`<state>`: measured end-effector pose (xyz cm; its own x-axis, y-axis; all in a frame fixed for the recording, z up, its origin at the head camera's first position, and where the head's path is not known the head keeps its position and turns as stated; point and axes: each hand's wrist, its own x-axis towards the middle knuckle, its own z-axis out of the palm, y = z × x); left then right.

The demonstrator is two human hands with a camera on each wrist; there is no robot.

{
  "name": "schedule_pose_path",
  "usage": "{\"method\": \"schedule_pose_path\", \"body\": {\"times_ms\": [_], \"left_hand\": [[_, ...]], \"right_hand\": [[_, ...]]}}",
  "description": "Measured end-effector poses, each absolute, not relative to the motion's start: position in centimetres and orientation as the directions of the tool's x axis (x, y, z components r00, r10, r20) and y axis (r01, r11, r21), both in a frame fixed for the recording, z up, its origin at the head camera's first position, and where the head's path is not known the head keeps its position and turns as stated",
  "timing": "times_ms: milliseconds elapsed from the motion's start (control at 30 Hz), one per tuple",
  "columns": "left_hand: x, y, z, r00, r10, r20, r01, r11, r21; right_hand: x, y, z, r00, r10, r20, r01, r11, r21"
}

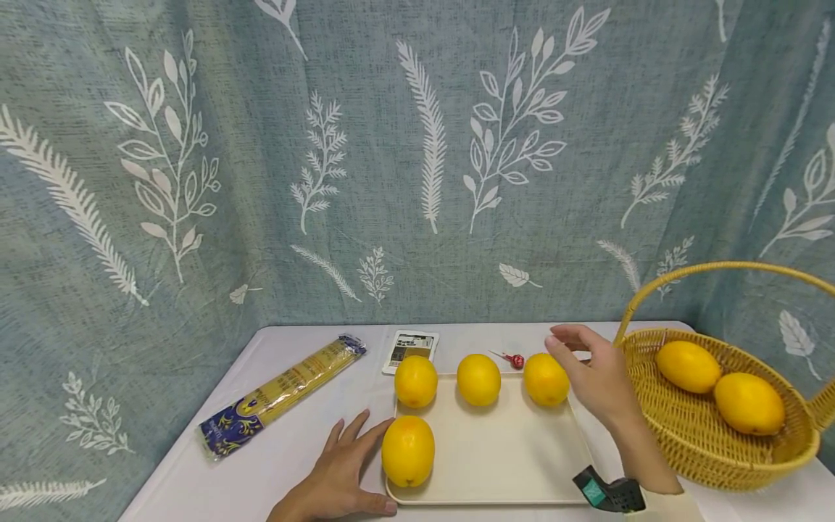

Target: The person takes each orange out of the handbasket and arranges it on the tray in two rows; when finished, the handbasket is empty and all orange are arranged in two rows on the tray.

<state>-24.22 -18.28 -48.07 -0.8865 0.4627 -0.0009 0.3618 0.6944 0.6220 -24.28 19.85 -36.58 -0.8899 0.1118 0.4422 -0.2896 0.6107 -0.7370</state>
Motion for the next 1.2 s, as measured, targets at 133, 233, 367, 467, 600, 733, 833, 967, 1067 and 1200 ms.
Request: {"method": "schedule_pose_path", "body": {"times_ms": [133, 233, 367, 467, 600, 733, 833, 967, 1067, 1200], "left_hand": [[-24.3, -18.3, -48.1, -0.886, 0.463, 0.007, 0.369, 0.696, 0.616], [-24.4, -18.3, -48.0, -0.889, 0.459, 0.007, 0.365, 0.699, 0.615], [-24.4, -18.2, -47.9, -0.893, 0.450, 0.001, 0.354, 0.703, 0.616], [-24.4, -18.2, -47.8, -0.895, 0.446, 0.000, 0.352, 0.707, 0.614], [-24.4, -18.1, -47.7, -0.897, 0.442, -0.005, 0.347, 0.711, 0.612], [-24.5, -18.2, -47.6, -0.897, 0.442, -0.007, 0.346, 0.712, 0.611], [-24.3, -18.3, -47.7, -0.899, 0.437, -0.019, 0.333, 0.712, 0.619], [-23.9, -18.3, -47.9, -0.918, 0.391, -0.069, 0.263, 0.728, 0.633], [-23.8, -18.0, -47.9, -0.926, 0.362, -0.104, 0.219, 0.740, 0.636], [-24.0, -17.8, -47.7, -0.918, 0.384, -0.100, 0.238, 0.735, 0.636]], "right_hand": [[-23.9, 21.8, -36.2, -0.867, 0.196, 0.458, -0.248, 0.629, -0.737], [-23.6, 23.2, -36.0, -0.852, 0.267, 0.450, -0.190, 0.644, -0.741], [-23.4, 25.3, -36.0, -0.818, 0.367, 0.444, -0.103, 0.666, -0.739], [-23.5, 27.0, -36.1, -0.778, 0.470, 0.416, -0.031, 0.633, -0.774], [-23.5, 29.2, -36.4, -0.726, 0.610, 0.316, 0.062, 0.517, -0.854], [-23.3, 31.4, -36.7, -0.670, 0.712, 0.212, 0.156, 0.413, -0.897], [-23.1, 32.7, -37.0, -0.630, 0.762, 0.148, 0.218, 0.357, -0.909], [-22.9, 33.6, -37.6, -0.593, 0.794, 0.132, 0.253, 0.339, -0.906], [-23.0, 34.1, -37.9, -0.580, 0.803, 0.137, 0.274, 0.351, -0.895], [-22.9, 34.9, -38.5, -0.601, 0.794, 0.092, 0.346, 0.362, -0.865]]}}
